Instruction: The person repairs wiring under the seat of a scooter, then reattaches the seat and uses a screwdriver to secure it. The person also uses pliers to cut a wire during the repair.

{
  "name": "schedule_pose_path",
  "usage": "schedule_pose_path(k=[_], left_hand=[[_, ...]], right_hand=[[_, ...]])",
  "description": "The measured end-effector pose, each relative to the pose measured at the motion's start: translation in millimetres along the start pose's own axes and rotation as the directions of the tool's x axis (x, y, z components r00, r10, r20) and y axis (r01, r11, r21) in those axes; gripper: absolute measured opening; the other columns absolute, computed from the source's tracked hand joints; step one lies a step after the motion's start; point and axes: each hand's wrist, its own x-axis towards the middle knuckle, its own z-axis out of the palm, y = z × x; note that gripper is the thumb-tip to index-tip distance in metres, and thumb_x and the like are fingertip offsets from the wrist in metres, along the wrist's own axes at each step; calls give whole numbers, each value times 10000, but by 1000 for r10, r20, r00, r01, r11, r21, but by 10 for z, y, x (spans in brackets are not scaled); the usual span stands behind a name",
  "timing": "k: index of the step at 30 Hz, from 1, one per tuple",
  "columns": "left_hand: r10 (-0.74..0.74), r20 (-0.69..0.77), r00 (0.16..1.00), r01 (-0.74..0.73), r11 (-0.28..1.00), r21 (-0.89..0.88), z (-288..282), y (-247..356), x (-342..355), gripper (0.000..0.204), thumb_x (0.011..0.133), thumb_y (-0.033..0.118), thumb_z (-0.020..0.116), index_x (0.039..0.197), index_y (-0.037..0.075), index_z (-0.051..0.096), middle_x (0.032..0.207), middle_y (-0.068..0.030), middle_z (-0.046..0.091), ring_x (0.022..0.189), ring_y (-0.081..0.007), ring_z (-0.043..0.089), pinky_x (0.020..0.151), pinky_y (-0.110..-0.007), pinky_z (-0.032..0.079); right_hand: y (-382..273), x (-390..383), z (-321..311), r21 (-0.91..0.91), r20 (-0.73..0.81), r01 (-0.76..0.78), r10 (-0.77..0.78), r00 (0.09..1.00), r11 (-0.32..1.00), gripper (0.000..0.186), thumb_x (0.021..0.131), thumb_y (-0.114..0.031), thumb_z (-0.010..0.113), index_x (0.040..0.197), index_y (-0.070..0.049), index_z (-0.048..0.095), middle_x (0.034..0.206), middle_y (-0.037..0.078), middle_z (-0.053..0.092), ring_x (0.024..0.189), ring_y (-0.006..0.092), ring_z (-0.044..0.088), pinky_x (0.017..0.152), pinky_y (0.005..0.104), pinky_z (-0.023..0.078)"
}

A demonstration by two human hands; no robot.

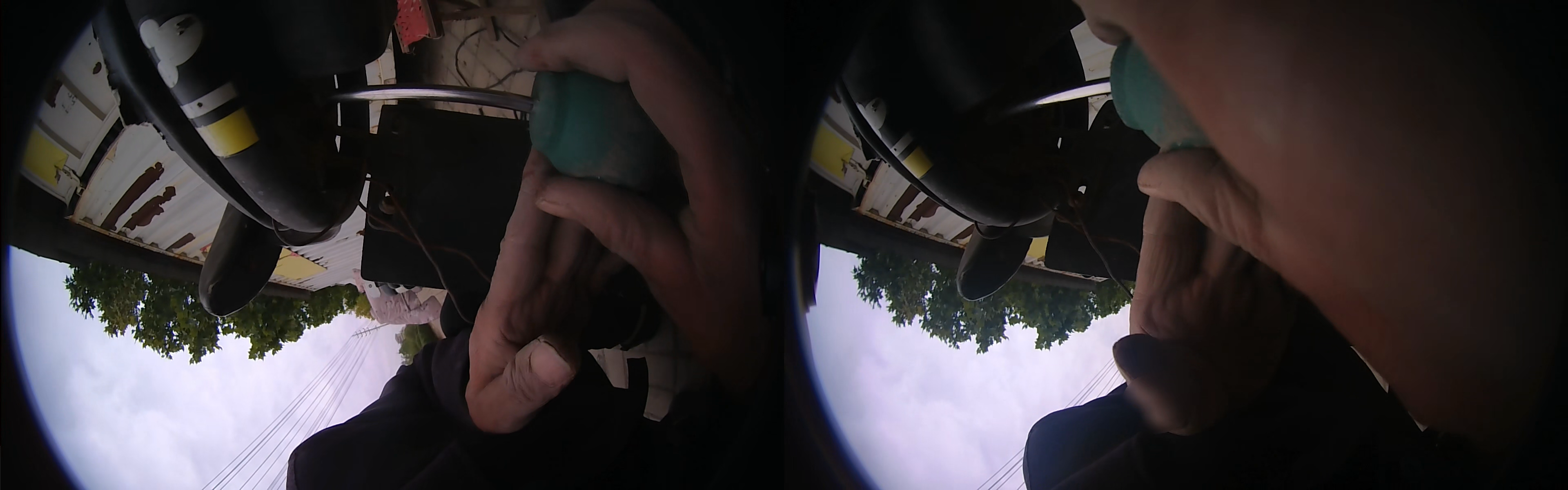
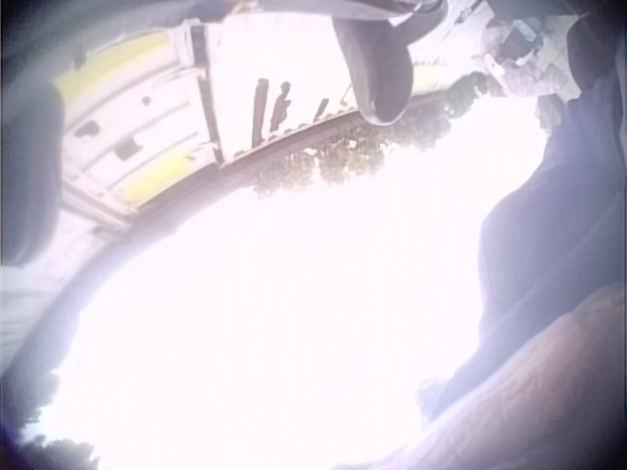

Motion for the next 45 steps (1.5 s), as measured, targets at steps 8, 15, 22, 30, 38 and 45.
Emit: schedule_pose_path(k=[8, 15, 22, 30, 38, 45], left_hand=[[-194, -410, 891, 194, 980, -42, 392, 177, -2, 1050, 965, 297, 533, 1444, -108, -309, 1540, -440, -175, 1513, -483, -49, 1222, -543, 88], [-193, -391, 900, 189, 981, -49, 380, 190, 75, 1065, 954, 296, 546, 1448, -103, -309, 1540, -438, -182, 1514, -482, -43, 1218, -555, 96], [-193, -402, 895, 188, 981, -52, 382, 194, 33, 1068, 960, 300, 556, 1448, -109, -301, 1545, -438, -162, 1517, -475, -18, 1218, -557, 109], [-207, -368, 906, 193, 978, -75, 354, 187, 53, 1079, 967, 319, 563, 1447, -104, -306, 1545, -438, -159, 1517, -475, -9, 1219, -549, 132], [-208, -398, 894, 208, 977, -44, 372, 203, 73, 1094, 971, 338, 572, 1457, -72, -318, 1554, -407, -200, 1521, -456, -53, 1219, -544, 134], [-213, -408, 888, 218, 975, -36, 389, 204, 77, 1107, 969, 347, 585, 1461, -63, -318, 1566, -395, -187, 1522, -455, -50, 1220, -541, 126]], right_hand=[[32, -26, -56, 7, 8, 13, -13, 1000, 1000, 629, 777, -296, 782, 1286, -30, 525, 1156, 101, 584, 1064, 221, 604, 914, 339, 497], [50, -19, -76, 12, 6, 16, -16, 1000, 1000, 621, 780, -276, 778, 1291, -31, 524, 1162, 103, 584, 1069, 223, 603, 918, 340, 497], [26, -1, -24, 4, 4, 19, -19, 1000, 1000, 615, 782, -256, 775, 1297, -33, 523, 1167, 105, 584, 1075, 224, 603, 922, 341, 498], [68, 16, -106, 5, 12, 39, -39, 999, 999, 608, 784, -232, 771, 1303, -35, 522, 1174, 107, 584, 1080, 225, 603, 927, 341, 498], [69, 50, -140, -2, 18, 49, -49, 999, 999, 602, 787, -209, 767, 1309, -37, 521, 1181, 109, 584, 1086, 227, 602, 931, 342, 498], [43, 83, -213, -8, 26, 49, -48, 998, 999, 598, 789, -189, 764, 1314, -38, 520, 1187, 111, 584, 1091, 228, 602, 935, 343, 499]])
